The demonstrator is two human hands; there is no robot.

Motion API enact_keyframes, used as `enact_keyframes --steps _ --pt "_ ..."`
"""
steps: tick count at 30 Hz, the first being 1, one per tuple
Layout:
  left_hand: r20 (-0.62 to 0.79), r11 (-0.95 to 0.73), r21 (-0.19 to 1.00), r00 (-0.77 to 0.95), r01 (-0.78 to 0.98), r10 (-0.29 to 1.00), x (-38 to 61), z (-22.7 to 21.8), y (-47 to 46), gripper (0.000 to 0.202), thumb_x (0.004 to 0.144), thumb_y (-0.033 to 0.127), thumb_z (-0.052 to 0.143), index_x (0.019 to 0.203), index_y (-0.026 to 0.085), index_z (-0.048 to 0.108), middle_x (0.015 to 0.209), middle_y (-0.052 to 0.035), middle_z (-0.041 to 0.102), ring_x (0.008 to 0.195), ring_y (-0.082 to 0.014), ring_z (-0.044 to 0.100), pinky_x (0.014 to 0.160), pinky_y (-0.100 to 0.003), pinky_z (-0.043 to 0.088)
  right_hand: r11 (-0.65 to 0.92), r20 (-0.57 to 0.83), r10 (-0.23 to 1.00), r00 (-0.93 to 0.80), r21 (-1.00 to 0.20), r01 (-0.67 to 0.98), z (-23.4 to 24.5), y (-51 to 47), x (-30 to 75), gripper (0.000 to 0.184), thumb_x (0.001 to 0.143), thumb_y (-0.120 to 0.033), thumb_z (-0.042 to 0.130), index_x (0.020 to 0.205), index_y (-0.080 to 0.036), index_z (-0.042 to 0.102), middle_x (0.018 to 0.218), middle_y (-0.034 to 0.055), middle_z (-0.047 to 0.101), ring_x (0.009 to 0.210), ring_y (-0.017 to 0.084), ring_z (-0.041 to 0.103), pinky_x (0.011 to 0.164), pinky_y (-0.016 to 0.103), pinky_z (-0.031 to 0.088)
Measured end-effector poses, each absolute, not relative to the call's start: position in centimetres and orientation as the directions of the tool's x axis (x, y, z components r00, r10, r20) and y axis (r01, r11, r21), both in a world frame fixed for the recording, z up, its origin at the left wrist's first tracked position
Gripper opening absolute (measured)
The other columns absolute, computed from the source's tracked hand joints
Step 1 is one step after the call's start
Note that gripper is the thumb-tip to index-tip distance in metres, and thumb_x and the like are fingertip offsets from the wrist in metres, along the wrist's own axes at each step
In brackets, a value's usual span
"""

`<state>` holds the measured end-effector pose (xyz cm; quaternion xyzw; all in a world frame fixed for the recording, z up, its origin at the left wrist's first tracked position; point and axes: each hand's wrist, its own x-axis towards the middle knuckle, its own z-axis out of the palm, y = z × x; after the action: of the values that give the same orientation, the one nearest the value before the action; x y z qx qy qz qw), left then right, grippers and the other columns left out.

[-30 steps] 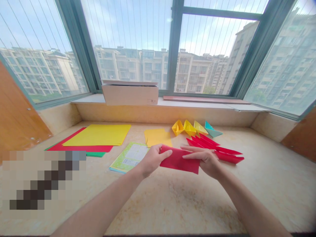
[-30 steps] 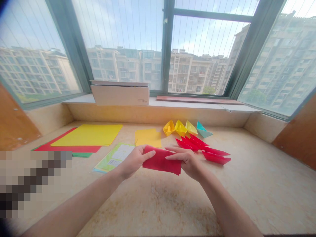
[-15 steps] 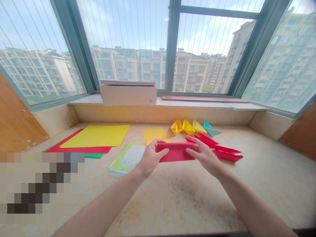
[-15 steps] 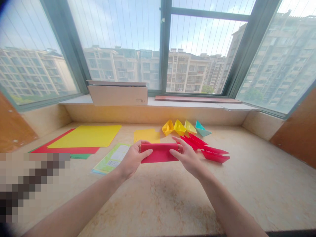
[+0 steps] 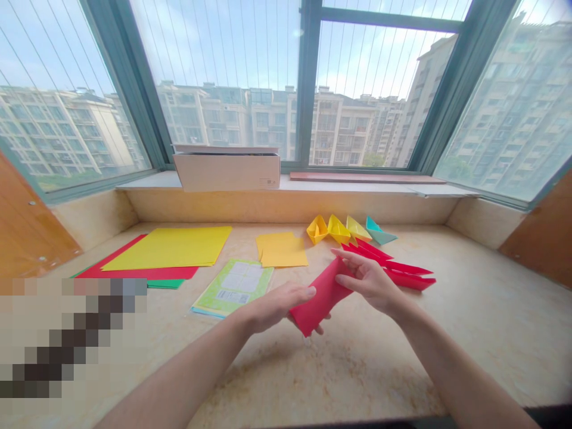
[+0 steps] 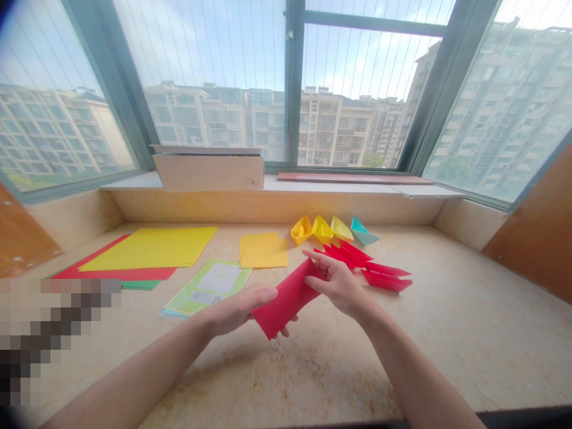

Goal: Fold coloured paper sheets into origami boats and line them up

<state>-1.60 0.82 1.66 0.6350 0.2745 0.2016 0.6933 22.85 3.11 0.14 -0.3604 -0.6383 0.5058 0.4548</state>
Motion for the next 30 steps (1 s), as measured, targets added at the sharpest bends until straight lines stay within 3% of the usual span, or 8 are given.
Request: enact_keyframes --steps 3,7,11,15,19,24,30 --pt "-0.139 0.116 0.99 0.772 0.084 0.621 -1.7 1.7 0.8 0.051 0.092 0.057 0.055 0.115 0.013 0.066 0.112 -0.0175 0.07 0.09 -0.0266 0.072 0.072 -0.032 0.056 0.245 0.222 0.912 -0.344 -0.969 0.025 0.1 2.8 22.8 0.064 0.078 -0.031 0.077 0.138 -0.021 0.057 0.111 0.0084 0.071 0.101 0.023 0.065 0.085 0.037 0.055" --pt "-0.115 0.089 0.993 0.725 0.074 0.679 -1.1 1.5 0.6 0.046 0.091 0.053 0.06 0.115 0.014 0.063 0.102 -0.0149 0.071 0.084 -0.025 0.073 0.069 -0.031 0.056 0.253 0.215 0.916 -0.339 -0.965 0.07 0.3 2.2 22.2 0.066 0.081 -0.033 0.077 0.142 -0.025 0.053 0.115 0.0076 0.07 0.101 0.024 0.065 0.086 0.038 0.054" --pt "0.029 0.03 0.995 0.544 -0.098 0.839 0.3 1.1 0.2 0.046 0.093 0.052 0.056 0.117 0.013 0.061 0.099 -0.0145 0.071 0.079 -0.0254 0.073 0.065 -0.033 0.057 0.247 0.281 0.909 -0.309 -0.958 -0.145 0.5 1.7 20.8 0.061 0.085 -0.039 0.074 0.14 -0.027 0.051 0.115 0.008 0.07 0.096 0.023 0.067 0.079 0.035 0.055" --pt "0.062 0.028 0.98 0.431 -0.198 0.9 1.4 0.7 -0.4 0.047 0.094 0.05 0.056 0.12 0.012 0.06 0.103 -0.0154 0.072 0.08 -0.025 0.072 0.068 -0.035 0.057 0.2 0.266 0.907 -0.325 -0.954 -0.223 0.3 1.4 19.5 0.041 0.085 -0.041 0.074 0.12 -0.023 0.064 0.104 0.0081 0.073 0.079 0.021 0.067 0.065 0.032 0.053" --pt "0.089 -0.019 0.985 0.401 -0.174 0.912 1.6 0.6 -0.6 0.041 0.093 0.047 0.059 0.115 0.013 0.066 0.099 -0.0117 0.073 0.085 -0.0214 0.07 0.075 -0.031 0.054 0.193 0.254 0.922 -0.293 -0.956 -0.221 0.2 1.4 19.5 0.027 0.081 -0.037 0.078 0.102 -0.021 0.073 0.097 0.0057 0.076 0.083 0.021 0.069 0.077 0.035 0.055" --pt "0.108 -0.047 0.983 0.359 -0.175 0.927 1.2 0.4 -0.1 0.04 0.09 0.048 0.063 0.109 0.013 0.068 0.087 -0.0085 0.075 0.072 -0.0184 0.068 0.069 -0.029 0.053 0.221 0.275 0.917 -0.289 -0.953 -0.205 0.1 1.6 19.9 0.025 0.08 -0.035 0.079 0.102 -0.023 0.075 0.098 0.0054 0.077 0.086 0.022 0.07 0.084 0.038 0.055" --pt "0.11 -0.034 0.979 0.379 -0.203 0.919 1.2 0.1 0.1 0.044 0.087 0.052 0.066 0.107 0.014 0.071 0.097 -0.0104 0.075 0.08 -0.021 0.069 0.07 -0.029 0.053 0.284 0.313 0.908 -0.279 -0.949 -0.14 0.0 1.5 19.9 0.021 0.081 -0.035 0.077 0.096 -0.021 0.075 0.098 0.0067 0.076 0.089 0.024 0.069 0.082 0.038 0.055"
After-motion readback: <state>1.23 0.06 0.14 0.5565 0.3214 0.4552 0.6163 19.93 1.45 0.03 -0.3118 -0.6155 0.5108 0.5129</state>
